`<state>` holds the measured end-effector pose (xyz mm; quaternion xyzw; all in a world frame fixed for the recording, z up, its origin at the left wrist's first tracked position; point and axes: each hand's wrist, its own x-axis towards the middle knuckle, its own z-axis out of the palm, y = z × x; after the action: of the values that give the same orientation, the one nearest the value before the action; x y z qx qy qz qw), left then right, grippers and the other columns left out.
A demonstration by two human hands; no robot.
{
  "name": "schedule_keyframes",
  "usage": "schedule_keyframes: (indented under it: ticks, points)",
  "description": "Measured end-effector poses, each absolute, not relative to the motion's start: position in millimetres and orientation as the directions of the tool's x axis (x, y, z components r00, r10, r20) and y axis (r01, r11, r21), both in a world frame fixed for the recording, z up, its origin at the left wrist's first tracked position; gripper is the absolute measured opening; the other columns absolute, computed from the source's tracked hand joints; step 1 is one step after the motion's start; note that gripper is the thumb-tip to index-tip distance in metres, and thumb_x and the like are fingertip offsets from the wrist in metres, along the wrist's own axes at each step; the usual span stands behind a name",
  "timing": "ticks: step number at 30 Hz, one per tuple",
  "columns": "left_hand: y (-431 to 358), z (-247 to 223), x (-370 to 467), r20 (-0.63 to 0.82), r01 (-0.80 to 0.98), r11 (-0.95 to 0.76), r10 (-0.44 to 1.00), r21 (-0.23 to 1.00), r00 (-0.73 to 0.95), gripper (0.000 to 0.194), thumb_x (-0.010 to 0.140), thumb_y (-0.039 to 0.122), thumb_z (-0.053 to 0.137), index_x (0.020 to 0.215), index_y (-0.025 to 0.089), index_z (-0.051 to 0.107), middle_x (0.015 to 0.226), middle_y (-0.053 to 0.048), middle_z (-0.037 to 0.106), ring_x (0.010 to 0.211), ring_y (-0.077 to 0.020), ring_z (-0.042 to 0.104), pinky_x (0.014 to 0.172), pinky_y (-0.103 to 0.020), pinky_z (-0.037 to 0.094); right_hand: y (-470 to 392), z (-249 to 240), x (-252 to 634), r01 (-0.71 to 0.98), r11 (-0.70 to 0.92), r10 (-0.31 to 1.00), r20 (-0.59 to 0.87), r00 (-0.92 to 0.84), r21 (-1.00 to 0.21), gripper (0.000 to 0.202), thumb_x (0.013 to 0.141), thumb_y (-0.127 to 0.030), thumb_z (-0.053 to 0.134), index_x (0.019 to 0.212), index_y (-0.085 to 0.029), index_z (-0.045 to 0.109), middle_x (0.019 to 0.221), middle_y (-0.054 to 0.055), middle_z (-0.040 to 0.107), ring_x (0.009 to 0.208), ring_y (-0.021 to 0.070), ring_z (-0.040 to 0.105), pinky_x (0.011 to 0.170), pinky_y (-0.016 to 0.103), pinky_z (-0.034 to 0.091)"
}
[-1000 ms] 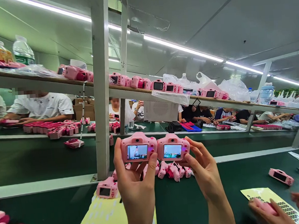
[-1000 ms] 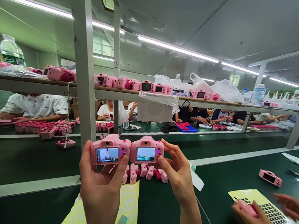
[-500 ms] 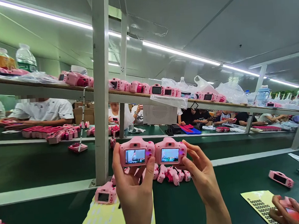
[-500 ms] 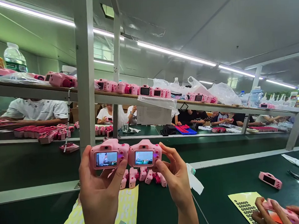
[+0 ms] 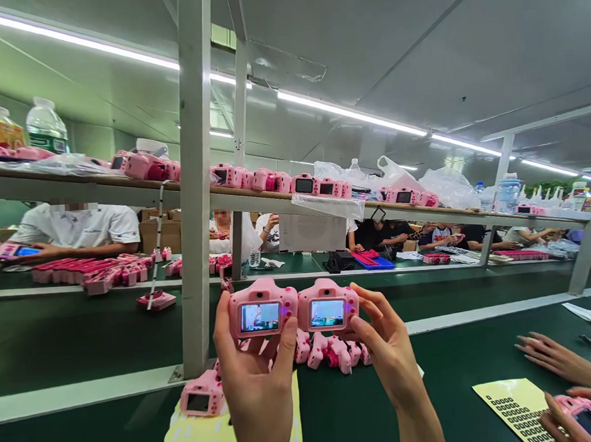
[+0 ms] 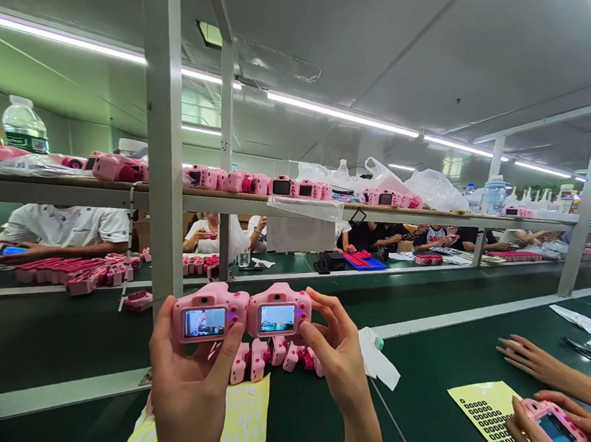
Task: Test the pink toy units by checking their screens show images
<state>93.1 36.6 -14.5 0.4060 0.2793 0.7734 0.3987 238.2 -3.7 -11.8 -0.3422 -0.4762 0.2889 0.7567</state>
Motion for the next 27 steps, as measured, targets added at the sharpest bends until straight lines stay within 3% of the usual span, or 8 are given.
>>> schedule_keyframes:
  ticks: [9,14,27]
  points:
    - [64.6,-35.0,98.4,0.406,-0.315,-0.510,0.848,0.800,-0.342,0.102,0.073,0.041,0.092,0.159,0.032,0.037,0.142,-0.014,0.063,0.108,-0.0330,0.076,0.088,-0.042,0.066,30.9,-27.8,237.8,-0.118,0.591,0.764,0.507,0.398,-0.798,0.043,0.084,-0.052,0.084,0.116,-0.025,0.072,0.102,0.001,0.077,0.067,0.0120,0.074,0.062,0.022,0.062]
    - [89.1,-57.1,102.8,0.368,-0.284,-0.480,0.854,0.830,-0.367,0.094,0.079,0.030,0.085,0.158,0.027,0.035,0.163,-0.020,0.042,0.113,-0.0313,0.074,0.096,-0.043,0.063,64.3,-52.2,236.9,-0.131,0.519,0.809,0.436,0.393,-0.844,0.058,0.079,-0.059,0.085,0.122,-0.023,0.072,0.100,0.003,0.077,0.070,0.0135,0.073,0.057,0.021,0.060]
    - [102.3,-73.7,101.5,0.366,-0.245,-0.463,0.861,0.852,-0.353,0.095,0.080,0.029,0.085,0.159,0.024,0.031,0.165,-0.023,0.038,0.128,-0.0342,0.067,0.103,-0.044,0.058,84.5,-72.4,239.7,-0.136,0.480,0.831,0.400,0.386,-0.867,0.060,0.078,-0.061,0.084,0.124,-0.024,0.076,0.106,0.004,0.079,0.063,0.0108,0.070,0.055,0.021,0.059]
